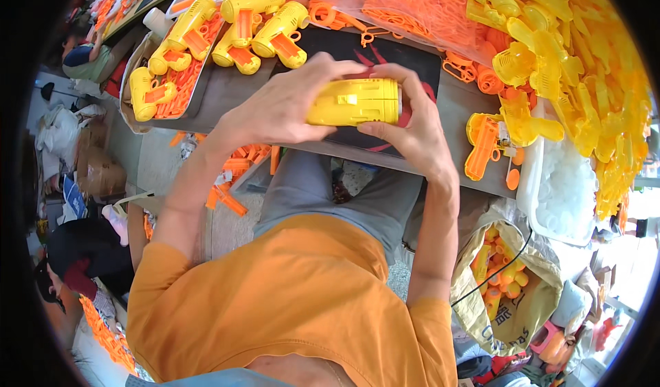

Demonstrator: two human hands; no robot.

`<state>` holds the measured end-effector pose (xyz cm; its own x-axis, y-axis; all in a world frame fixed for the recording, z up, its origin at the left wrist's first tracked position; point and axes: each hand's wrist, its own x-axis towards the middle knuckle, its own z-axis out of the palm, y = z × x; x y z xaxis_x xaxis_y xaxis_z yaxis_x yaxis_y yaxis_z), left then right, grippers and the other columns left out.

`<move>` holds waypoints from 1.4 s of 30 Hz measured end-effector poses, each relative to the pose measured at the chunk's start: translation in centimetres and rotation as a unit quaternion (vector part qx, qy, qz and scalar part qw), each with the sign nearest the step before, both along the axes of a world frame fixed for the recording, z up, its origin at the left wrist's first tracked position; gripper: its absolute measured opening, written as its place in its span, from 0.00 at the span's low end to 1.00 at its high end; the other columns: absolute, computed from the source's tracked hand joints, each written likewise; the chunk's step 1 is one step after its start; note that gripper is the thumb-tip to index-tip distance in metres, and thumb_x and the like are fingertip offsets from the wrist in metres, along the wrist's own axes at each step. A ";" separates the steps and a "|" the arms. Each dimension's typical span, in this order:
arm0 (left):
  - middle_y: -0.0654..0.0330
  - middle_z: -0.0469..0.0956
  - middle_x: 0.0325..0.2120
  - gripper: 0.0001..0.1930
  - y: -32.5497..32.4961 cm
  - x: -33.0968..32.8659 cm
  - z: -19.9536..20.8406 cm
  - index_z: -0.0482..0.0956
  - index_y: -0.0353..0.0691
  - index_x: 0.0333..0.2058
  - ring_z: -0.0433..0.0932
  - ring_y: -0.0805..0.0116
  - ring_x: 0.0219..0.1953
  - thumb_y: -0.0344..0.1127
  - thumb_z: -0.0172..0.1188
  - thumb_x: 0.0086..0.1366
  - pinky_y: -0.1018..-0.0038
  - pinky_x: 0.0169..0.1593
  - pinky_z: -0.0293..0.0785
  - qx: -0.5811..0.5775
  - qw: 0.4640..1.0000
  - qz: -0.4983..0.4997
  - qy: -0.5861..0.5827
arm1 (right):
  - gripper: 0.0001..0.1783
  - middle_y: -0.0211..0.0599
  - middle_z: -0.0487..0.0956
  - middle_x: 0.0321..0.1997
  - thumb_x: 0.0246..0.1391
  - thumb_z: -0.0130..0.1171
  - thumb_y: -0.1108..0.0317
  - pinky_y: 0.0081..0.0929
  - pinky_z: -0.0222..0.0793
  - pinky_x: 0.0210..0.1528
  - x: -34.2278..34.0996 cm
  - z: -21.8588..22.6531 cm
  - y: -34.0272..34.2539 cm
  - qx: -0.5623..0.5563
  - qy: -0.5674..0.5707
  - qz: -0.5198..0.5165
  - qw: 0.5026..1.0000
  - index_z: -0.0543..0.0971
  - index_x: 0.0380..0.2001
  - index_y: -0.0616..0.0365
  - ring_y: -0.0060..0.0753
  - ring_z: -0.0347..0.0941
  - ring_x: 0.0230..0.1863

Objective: Assembling and inspecting bright yellow plastic toy guns at a factory workbench.

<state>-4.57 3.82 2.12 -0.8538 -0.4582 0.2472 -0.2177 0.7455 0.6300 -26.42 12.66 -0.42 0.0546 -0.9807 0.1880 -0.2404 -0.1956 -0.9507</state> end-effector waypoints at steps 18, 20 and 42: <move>0.55 0.70 0.36 0.42 -2.3 -5.7 0.6 0.59 0.60 0.62 0.76 0.53 0.34 0.40 0.68 0.47 0.61 0.37 0.74 -0.064 0.986 0.003 -0.154 | 0.11 0.44 0.69 0.60 0.54 0.65 0.72 0.25 0.71 0.52 0.3 -2.2 -1.1 -0.008 -0.213 -0.148 0.966 0.70 0.33 0.60 0.27 0.72 0.51; 0.56 0.70 0.37 0.41 -2.4 -5.7 1.0 0.59 0.59 0.61 0.76 0.54 0.35 0.40 0.68 0.47 0.61 0.38 0.73 -0.051 0.984 -0.015 -0.172 | 0.12 0.44 0.70 0.58 0.54 0.65 0.71 0.24 0.70 0.52 0.1 -1.6 -0.9 0.011 -0.219 -0.146 0.965 0.70 0.32 0.59 0.25 0.71 0.51; 0.47 0.70 0.40 0.44 -2.2 -4.9 -0.5 0.56 0.56 0.61 0.78 0.41 0.33 0.38 0.69 0.46 0.53 0.36 0.78 -0.054 0.995 0.008 -0.082 | 0.13 0.44 0.73 0.56 0.53 0.65 0.72 0.29 0.70 0.55 1.0 -1.4 -2.3 -0.064 -0.220 -0.153 0.961 0.72 0.39 0.62 0.32 0.72 0.55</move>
<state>-9.43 1.60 1.66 -0.8796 -0.4500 0.1540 -0.3230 0.8028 0.5011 -25.43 10.31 -1.84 -0.3458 -0.9051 0.2474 0.1145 -0.3024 -0.9463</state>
